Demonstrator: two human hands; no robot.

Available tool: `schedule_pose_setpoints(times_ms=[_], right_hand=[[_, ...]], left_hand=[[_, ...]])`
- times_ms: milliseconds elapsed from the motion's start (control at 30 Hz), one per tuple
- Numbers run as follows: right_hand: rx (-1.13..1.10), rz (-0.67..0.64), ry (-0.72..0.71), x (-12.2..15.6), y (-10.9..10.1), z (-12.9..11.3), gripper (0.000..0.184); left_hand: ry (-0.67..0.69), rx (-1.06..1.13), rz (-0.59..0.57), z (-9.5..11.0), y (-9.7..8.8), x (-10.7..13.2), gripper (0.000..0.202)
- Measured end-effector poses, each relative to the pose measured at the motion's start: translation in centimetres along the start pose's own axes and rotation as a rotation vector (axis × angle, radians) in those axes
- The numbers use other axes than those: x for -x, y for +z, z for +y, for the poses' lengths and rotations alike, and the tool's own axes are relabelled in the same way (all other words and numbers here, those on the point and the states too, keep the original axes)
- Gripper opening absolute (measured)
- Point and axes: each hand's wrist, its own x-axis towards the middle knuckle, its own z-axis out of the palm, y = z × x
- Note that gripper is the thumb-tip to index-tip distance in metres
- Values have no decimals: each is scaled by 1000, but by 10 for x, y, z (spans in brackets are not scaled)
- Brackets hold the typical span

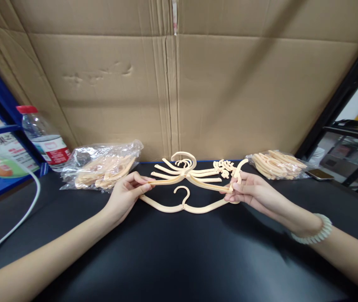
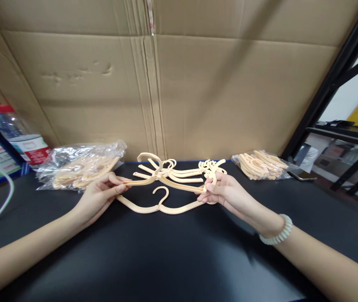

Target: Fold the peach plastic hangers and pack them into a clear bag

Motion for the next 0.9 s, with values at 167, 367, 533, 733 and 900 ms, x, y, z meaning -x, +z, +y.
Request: schedule_pose_setpoints(times_ms=[167,367,533,733,900], right_hand=[[22,61,-72,-2,-1,1,33],[29,105,-78,-3,-3,0,32],[7,100,-79,-2,-3,1,30],[0,131,-135,-2,-1,0,25],[-38,132,-204,-10,-14,1,17]], left_hand=[[19,-75,-29,0,3,1,28],[274,-498,-105,6,3,6,21],[705,-1119,-362,22,1,14,9],[894,-1369,-381,42,2,17,14],[827,-1545,-388,49,-3,12,22]])
